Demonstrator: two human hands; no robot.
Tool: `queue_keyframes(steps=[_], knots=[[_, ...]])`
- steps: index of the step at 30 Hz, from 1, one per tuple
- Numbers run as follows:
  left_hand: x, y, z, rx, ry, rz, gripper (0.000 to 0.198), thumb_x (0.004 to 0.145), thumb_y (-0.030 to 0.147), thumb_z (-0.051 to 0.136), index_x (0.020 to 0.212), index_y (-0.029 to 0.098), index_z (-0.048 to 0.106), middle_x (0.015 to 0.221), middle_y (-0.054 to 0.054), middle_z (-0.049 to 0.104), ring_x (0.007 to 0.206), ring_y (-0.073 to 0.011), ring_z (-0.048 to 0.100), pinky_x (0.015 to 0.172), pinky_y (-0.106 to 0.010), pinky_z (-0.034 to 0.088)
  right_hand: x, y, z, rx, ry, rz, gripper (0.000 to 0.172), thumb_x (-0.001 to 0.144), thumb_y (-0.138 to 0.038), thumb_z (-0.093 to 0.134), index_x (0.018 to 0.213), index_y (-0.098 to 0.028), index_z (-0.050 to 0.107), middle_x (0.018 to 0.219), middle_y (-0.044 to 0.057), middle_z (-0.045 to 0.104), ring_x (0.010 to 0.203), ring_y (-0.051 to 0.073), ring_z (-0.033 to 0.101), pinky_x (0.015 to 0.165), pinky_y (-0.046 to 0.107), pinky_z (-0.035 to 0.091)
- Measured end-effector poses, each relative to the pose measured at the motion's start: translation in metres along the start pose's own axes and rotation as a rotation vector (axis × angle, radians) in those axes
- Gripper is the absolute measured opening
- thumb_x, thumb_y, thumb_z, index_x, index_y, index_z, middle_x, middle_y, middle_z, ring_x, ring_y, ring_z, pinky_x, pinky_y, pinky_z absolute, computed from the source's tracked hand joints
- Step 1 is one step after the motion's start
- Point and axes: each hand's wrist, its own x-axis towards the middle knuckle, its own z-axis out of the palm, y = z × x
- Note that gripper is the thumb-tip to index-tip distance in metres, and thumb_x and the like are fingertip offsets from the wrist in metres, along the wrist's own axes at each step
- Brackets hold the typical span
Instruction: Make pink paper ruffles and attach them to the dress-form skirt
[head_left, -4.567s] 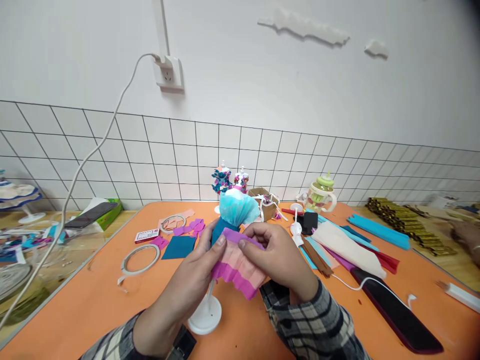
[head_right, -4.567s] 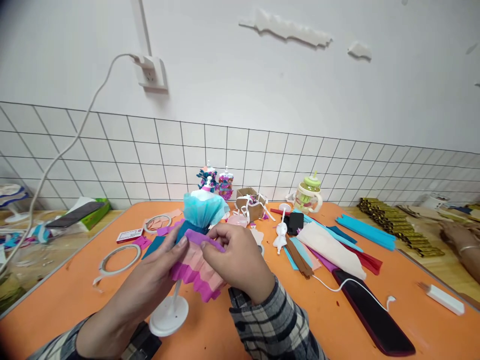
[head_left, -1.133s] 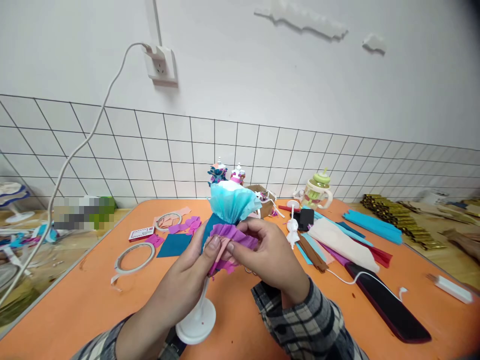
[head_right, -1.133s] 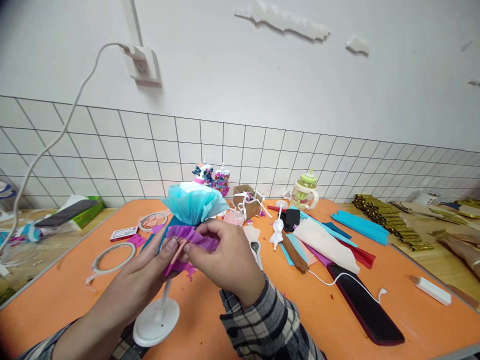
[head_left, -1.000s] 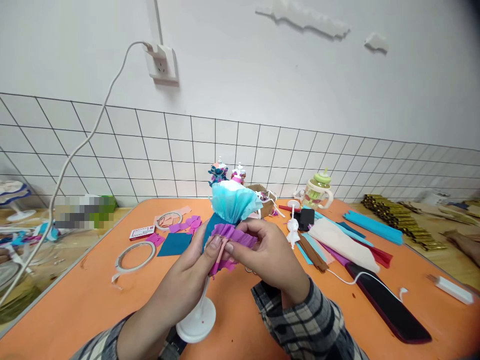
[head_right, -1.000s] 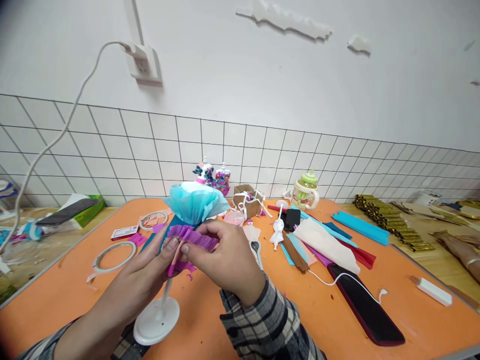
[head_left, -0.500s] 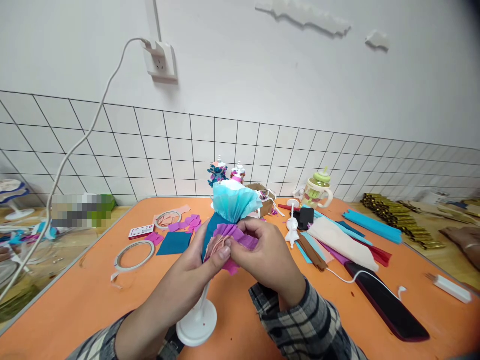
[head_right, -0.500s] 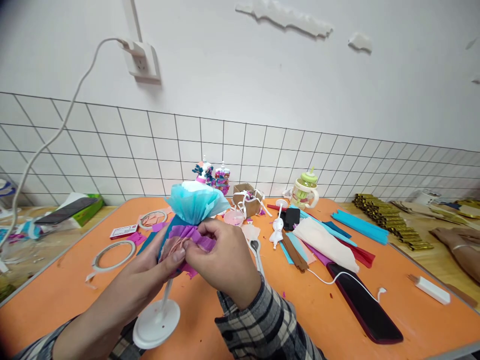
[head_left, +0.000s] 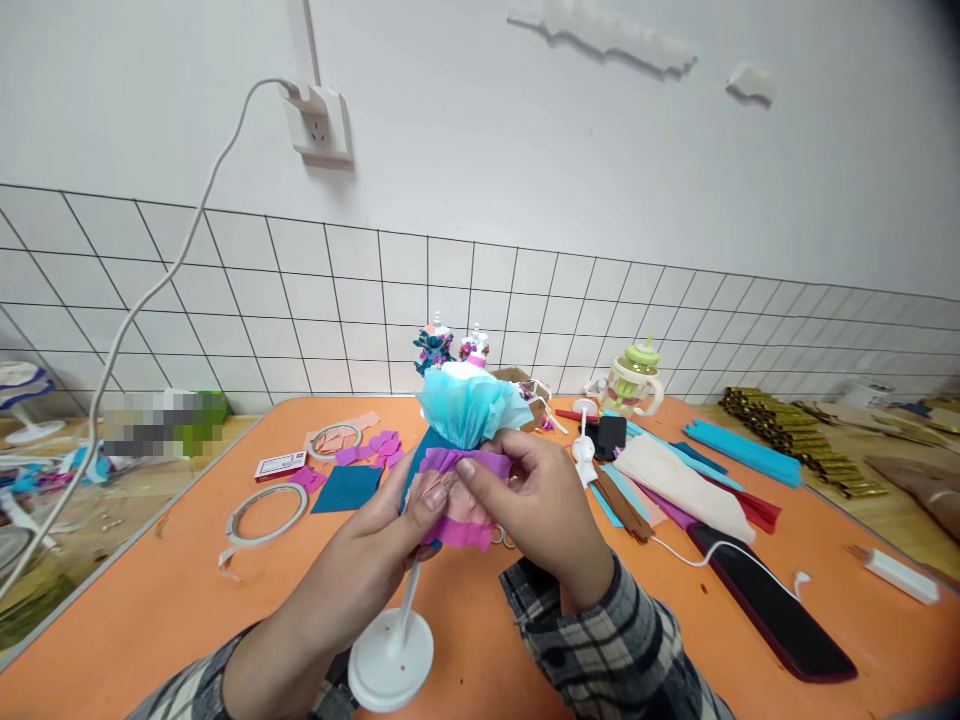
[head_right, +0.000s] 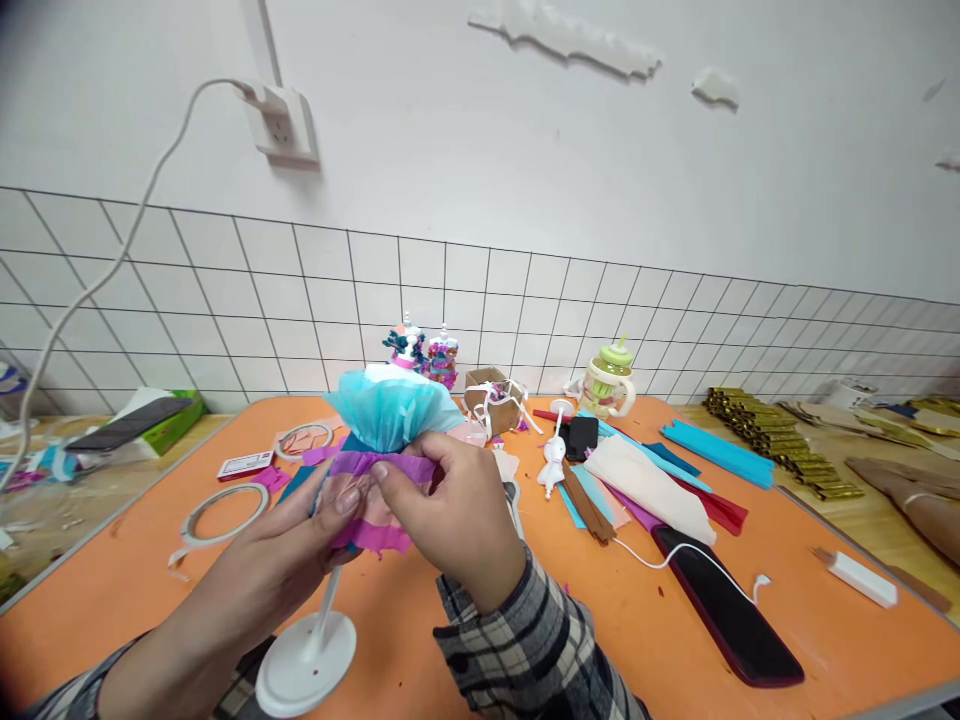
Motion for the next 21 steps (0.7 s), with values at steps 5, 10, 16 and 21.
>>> queue_keyframes(steps=[5,10,16,21], knots=[[0.000,0.008,0.002,-0.182,-0.009,0.042,0.027,0.079,0.047,0.084,0.089,0.025,0.071,0.081,0.003,0.056,0.067,-0.0105,0.043,0.057,-0.019,0.041,0.001,-0.003,-0.005,0.194,-0.132,0.030,0.020,0.078,-0.036,0.074,0.078,-0.018,0.065,0.071,0.002,0.063,0.069,0.017,0.060,0.066,0.029,0.052],[0.002,0.010,0.003,-0.220,-0.004,0.104,0.024,0.080,0.042,0.083,0.082,0.021,0.072,0.074,0.001,0.055,0.064,-0.0114,0.043,0.054,-0.020,0.043,0.002,-0.001,-0.006,0.321,-0.269,0.106,0.022,0.076,-0.037,0.078,0.081,-0.017,0.068,0.073,0.002,0.067,0.066,0.016,0.063,0.063,0.030,0.054],[0.002,0.012,0.006,-0.225,0.030,0.089,0.027,0.076,0.043,0.086,0.083,0.022,0.072,0.073,0.002,0.053,0.063,-0.0112,0.043,0.055,-0.020,0.044,0.002,0.000,-0.003,0.364,-0.255,0.148,0.028,0.074,-0.040,0.082,0.079,-0.018,0.066,0.073,0.001,0.066,0.066,0.015,0.063,0.062,0.027,0.053],[0.001,0.012,0.005,-0.161,-0.006,0.113,0.028,0.083,0.048,0.079,0.078,0.022,0.069,0.072,0.002,0.056,0.063,-0.0107,0.044,0.054,-0.018,0.042,0.001,0.001,-0.004,0.526,-0.401,0.108,0.033,0.072,-0.046,0.086,0.079,-0.017,0.070,0.071,-0.001,0.064,0.062,0.011,0.058,0.060,0.024,0.050]])
